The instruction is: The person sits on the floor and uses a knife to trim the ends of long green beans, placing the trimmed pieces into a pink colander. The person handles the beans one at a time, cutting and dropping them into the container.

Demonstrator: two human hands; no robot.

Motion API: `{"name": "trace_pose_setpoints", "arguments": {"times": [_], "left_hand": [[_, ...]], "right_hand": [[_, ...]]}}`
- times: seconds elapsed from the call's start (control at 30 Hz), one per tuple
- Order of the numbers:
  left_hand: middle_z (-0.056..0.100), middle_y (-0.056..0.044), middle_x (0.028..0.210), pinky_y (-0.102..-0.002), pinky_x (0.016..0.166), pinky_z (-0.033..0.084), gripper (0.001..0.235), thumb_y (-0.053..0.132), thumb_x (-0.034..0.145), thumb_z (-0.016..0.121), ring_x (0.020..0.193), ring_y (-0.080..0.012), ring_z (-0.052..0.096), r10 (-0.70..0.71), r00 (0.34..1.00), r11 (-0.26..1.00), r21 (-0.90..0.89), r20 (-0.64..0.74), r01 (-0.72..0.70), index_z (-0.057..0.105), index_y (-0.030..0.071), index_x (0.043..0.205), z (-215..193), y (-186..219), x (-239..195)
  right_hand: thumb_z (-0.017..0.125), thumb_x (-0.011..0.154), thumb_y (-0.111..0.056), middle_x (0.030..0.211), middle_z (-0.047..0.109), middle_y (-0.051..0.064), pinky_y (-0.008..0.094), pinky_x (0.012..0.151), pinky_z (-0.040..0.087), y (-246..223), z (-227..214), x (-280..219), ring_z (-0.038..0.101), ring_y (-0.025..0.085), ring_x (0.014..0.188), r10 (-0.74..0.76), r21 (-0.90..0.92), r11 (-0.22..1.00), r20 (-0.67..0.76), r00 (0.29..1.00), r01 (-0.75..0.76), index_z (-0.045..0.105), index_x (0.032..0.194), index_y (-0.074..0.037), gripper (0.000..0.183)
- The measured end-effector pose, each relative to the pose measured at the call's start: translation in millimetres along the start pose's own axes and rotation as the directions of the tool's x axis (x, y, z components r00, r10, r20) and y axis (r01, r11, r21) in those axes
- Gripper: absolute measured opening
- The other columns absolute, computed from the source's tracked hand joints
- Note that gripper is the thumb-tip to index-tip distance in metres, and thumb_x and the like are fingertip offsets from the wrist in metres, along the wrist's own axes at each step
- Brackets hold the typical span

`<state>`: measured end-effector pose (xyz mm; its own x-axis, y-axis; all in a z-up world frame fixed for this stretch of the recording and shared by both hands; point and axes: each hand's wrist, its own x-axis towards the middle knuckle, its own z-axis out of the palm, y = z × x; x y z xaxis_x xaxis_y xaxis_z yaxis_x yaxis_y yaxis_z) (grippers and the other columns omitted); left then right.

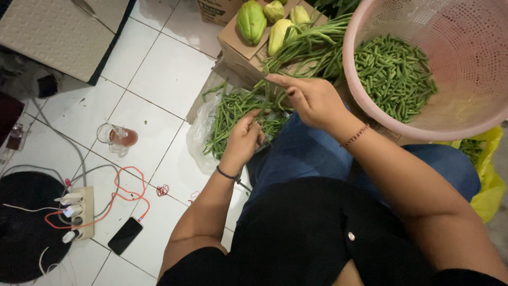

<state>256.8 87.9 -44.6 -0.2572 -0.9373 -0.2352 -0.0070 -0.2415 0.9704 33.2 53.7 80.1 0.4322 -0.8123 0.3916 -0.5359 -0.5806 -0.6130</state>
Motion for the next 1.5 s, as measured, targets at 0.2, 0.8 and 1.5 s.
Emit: {"name": "trace_pose_setpoints", "arguments": {"times": [0.2,0.8,1.5], "left_hand": [[0.062,-0.002,0.067,-0.023,0.049,0.043,0.043,0.009,0.102,0.049,0.055,-0.0075,0.055,0.012,1.0,1.0,-0.018,-0.024,-0.013,0.053,0.0,0.144,-8.7,-14.5,-9.7],[0.061,-0.002,0.066,-0.022,0.047,0.04,0.041,0.011,0.102,0.048,0.05,-0.0071,0.05,-0.071,0.989,0.996,0.045,-0.127,0.077,0.057,0.003,0.142,-4.8,-23.6,-49.5],[0.063,-0.004,0.071,-0.022,0.046,0.039,0.036,0.011,0.106,0.05,0.05,-0.0051,0.048,0.054,0.986,0.995,-0.079,-0.156,-0.067,0.057,0.004,0.14,6.2,-34.8,-26.3]], "right_hand": [[0.048,0.109,-0.03,0.084,0.073,0.014,0.047,0.065,0.052,11.9,14.9,21.6,0.068,0.037,0.074,-0.051,-0.158,0.986,0.053,0.997,0.059,0.066,0.132,-0.016,0.032],[0.052,0.108,-0.041,0.067,0.067,0.016,0.05,0.056,0.052,0.5,76.7,40.9,0.066,0.039,0.06,0.004,-0.364,0.931,-0.019,1.0,-0.01,0.063,0.093,-0.008,0.038],[0.032,0.111,-0.032,0.078,0.069,0.015,0.044,0.072,0.054,34.5,-23.7,42.6,0.068,0.031,0.072,0.25,-0.031,0.968,0.134,0.959,-0.249,0.069,0.11,-0.003,0.046]]}}
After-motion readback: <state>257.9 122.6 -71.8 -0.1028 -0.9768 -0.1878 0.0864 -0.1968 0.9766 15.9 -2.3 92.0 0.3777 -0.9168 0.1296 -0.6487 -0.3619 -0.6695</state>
